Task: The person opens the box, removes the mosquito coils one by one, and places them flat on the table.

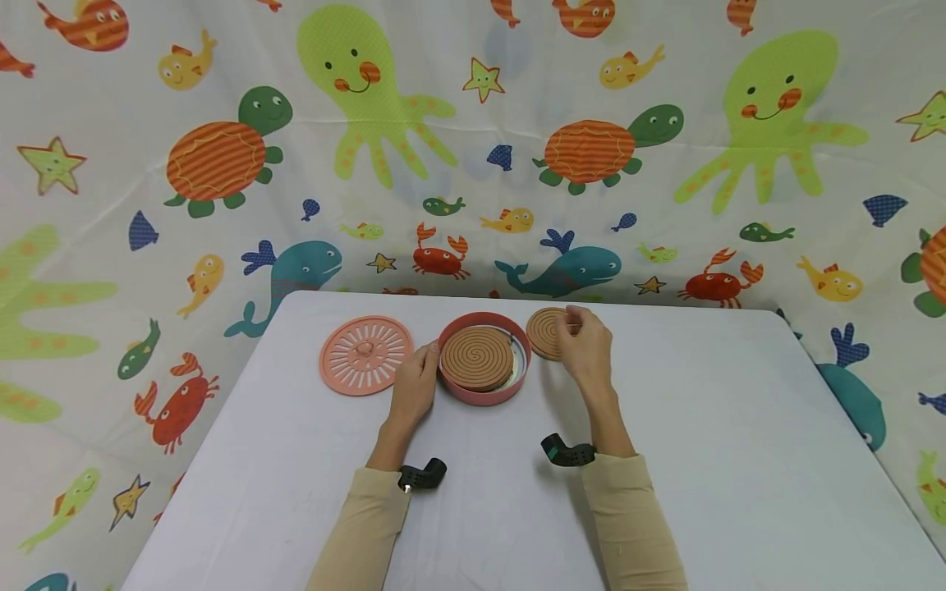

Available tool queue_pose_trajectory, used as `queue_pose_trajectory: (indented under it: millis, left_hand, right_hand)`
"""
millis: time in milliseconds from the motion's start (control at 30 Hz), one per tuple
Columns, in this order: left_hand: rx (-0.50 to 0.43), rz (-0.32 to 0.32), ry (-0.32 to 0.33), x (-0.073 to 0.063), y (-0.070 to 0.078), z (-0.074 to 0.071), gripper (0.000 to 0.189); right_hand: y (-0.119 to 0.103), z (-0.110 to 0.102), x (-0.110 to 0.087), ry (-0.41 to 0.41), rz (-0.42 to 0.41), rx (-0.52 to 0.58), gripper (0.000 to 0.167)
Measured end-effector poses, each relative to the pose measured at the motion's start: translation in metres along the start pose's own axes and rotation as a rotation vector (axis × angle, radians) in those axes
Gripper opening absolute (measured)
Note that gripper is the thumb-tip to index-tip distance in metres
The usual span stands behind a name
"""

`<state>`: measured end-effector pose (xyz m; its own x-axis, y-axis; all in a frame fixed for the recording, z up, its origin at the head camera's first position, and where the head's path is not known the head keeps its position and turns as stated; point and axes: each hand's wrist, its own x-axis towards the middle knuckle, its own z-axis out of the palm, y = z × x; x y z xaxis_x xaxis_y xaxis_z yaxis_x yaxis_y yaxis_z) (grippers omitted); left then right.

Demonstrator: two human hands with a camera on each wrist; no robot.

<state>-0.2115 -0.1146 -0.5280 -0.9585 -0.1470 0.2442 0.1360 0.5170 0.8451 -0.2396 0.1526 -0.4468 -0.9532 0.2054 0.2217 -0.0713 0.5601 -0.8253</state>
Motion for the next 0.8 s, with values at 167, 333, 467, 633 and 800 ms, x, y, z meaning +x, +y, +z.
queue_pose_trajectory:
  millis: [167, 333, 467, 633, 800]
  left_hand:
    - [0.002, 0.001, 0.003, 0.0, -0.001, 0.001, 0.045]
    - [0.005, -0.001, 0.002, 0.0, -0.001, 0.001, 0.045]
    - [0.004, -0.002, 0.002, 0.0, -0.002, 0.001, 0.045]
    - [0.007, -0.001, 0.001, 0.0, -0.001, 0.001, 0.045]
    - [0.005, 0.001, 0.009, 0.0, -0.001, 0.001, 0.044]
  right_hand:
    - [-0.004, 0.002, -0.003, -0.012, -0.009, -0.014, 0.04]
    - [-0.008, 0.005, -0.005, -0.032, -0.009, -0.025, 0.04]
    - [-0.009, 0.007, -0.007, -0.045, -0.019, -0.03, 0.04]
    - [-0.011, 0.01, -0.009, -0.056, -0.039, -0.033, 0.039]
    - [-0.012, 0.016, -0.01, -0.05, -0.064, -0.043, 0.038]
